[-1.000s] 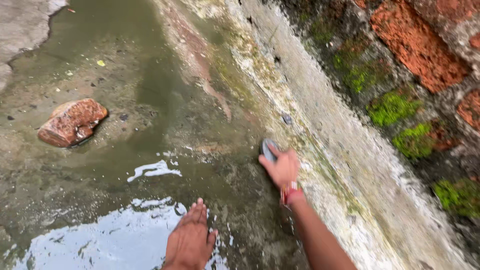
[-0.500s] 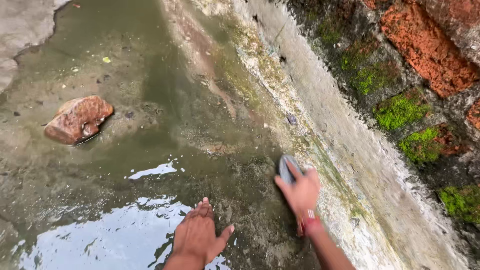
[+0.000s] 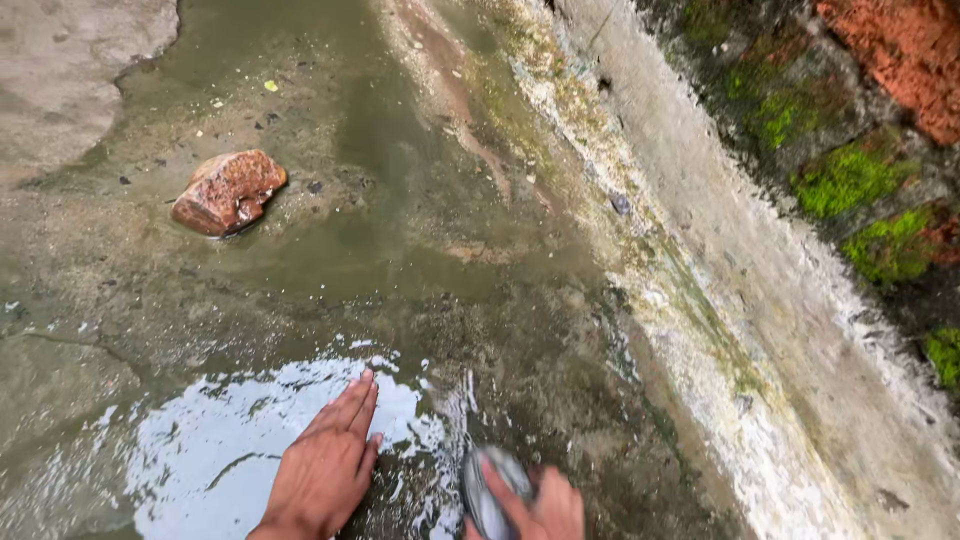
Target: The person scrubs a concrete floor and the base of a wall with a handheld brush, then rinses the area using a water hose.
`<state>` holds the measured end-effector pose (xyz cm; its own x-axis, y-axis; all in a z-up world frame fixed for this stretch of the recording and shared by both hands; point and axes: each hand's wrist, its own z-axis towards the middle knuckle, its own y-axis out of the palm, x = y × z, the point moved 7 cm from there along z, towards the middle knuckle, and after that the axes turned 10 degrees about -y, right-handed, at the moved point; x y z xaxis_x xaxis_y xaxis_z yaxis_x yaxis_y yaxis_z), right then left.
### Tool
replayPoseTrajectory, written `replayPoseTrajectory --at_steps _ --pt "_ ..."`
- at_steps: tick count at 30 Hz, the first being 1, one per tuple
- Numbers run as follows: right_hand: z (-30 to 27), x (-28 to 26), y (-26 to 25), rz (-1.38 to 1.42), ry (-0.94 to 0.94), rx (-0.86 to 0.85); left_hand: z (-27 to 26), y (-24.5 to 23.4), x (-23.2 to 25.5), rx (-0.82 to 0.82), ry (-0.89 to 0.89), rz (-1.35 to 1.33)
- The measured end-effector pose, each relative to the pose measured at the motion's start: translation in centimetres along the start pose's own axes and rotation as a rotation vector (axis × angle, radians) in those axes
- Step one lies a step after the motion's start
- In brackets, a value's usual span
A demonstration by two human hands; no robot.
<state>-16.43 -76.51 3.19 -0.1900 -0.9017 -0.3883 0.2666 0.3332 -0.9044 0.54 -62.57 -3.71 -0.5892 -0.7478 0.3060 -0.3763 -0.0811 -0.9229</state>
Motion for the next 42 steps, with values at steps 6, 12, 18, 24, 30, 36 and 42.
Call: replayPoseTrajectory --at_steps 6,12,18,24,30,36,42 --pt "20.0 0.1 4.6 -0.065 0.009 0.086 -1.8 -0.9 -2.4 -0.178 -0.097 0.206" --pt "15.1 -5.4 6.6 0.045 -0.270 -0.071 -4.4 -2.8 -8.7 -0.129 -0.218 0.192" --pt "6.0 4.6 -0.2 -0.072 -0.123 -0.462 -6.0 -2.9 -10.4 0.002 -0.119 0.087" --pt "18.9 1.3 2.0 -0.388 0.103 0.054 -6.7 -4.5 -13.4 -0.017 -0.270 0.090" --pt "10.2 -21.4 11.8 0.105 -0.441 -0.245 -9.7 -6.2 -21.9 0.098 -0.525 0.013" --pt "5.1 -5.7 5.9 -0.175 0.044 -0.577 -11.3 -4.5 -22.6 0.094 -0.481 0.159" --pt "15.2 7.6 -3.4 -0.312 0.391 -0.140 -10.7 -3.8 -22.9 0.044 -0.519 0.098"
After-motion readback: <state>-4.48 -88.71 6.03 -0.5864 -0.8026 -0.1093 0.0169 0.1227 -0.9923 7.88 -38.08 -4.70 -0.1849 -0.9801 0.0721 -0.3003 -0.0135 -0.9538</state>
